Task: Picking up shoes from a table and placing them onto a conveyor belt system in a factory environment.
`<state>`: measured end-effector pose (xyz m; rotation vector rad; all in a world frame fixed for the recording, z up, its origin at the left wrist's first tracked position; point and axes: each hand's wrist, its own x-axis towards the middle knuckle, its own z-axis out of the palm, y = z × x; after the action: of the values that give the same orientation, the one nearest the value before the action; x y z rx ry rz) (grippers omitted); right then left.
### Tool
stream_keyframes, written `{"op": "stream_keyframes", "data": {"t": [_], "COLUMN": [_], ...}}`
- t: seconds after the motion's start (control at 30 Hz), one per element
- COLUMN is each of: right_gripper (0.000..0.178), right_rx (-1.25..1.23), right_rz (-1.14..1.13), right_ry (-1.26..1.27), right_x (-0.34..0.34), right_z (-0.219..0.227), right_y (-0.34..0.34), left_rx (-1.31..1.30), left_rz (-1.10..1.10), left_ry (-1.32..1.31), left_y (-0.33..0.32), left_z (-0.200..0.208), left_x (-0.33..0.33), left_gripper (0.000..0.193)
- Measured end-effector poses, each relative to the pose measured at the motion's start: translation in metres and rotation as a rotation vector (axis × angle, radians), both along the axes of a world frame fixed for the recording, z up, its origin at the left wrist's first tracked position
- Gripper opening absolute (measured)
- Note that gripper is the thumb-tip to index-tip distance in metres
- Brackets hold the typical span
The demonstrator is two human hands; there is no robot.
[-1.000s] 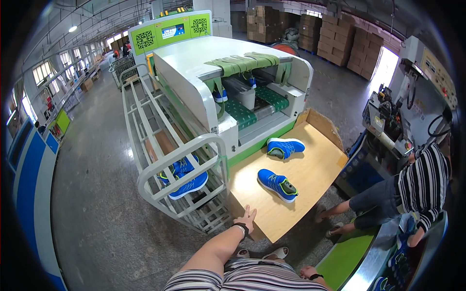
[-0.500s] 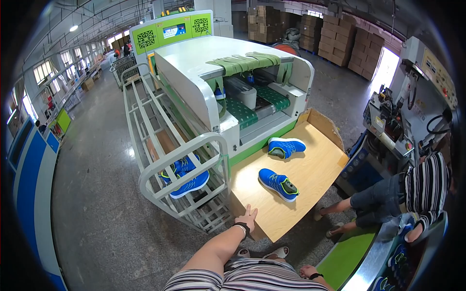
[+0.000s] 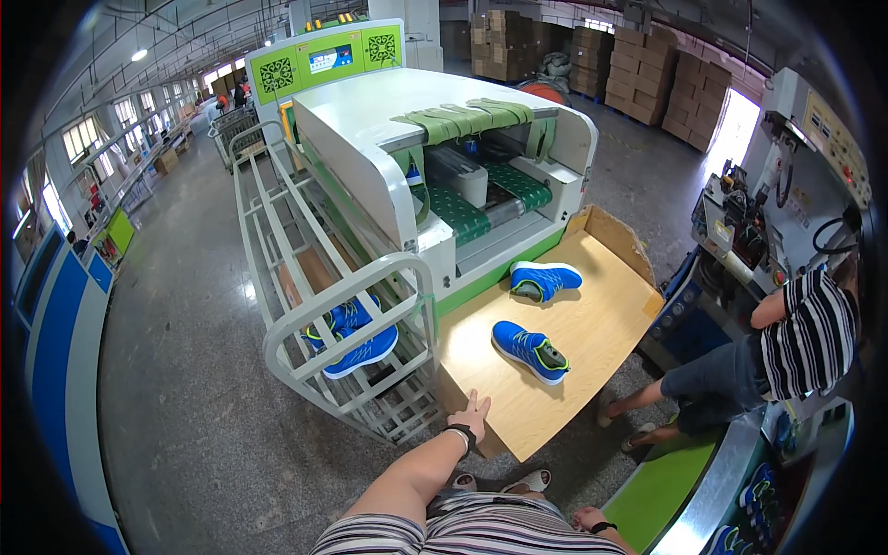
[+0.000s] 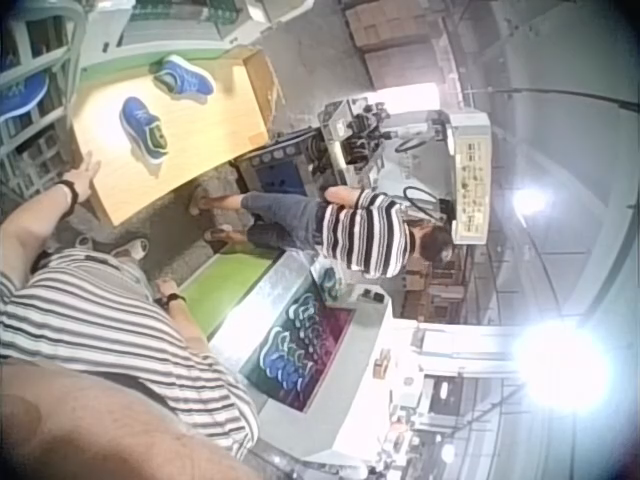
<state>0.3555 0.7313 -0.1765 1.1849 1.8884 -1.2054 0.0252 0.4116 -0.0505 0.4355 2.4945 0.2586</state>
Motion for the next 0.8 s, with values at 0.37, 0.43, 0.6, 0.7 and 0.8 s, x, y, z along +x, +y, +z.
{"op": "stream_keyframes", "data": {"t": [0.37,0.43,0.6,0.7,0.8], "right_gripper": [0.021,0.02,0.016,0.017,0.018], "right_rx": [-0.022,-0.031,-0.054,-0.048,-0.066], "right_rz": [-0.044,-0.052,-0.035,-0.014,-0.024], "right_ry": [0.012,0.02,0.024,0.033,0.055], "right_x": [-0.002,-0.002,-0.001,0.002,0.006], "right_z": [-0.013,-0.015,-0.025,-0.037,-0.048], "right_y": [0.001,0.002,0.005,0.01,0.014], "left_rx": [-0.036,-0.03,-0.026,-0.033,-0.042], "left_rz": [-0.047,-0.039,-0.023,-0.033,-0.043], "left_ry": [-0.018,-0.022,-0.017,-0.01,-0.003], "left_y": [-0.003,-0.003,-0.003,-0.001,0.0], "left_z": [0.004,0.004,0.003,0.004,0.004], "left_x": [-0.004,-0.004,-0.003,-0.003,-0.004], "left_gripper": [0.083,0.082,0.081,0.081,0.081]}}
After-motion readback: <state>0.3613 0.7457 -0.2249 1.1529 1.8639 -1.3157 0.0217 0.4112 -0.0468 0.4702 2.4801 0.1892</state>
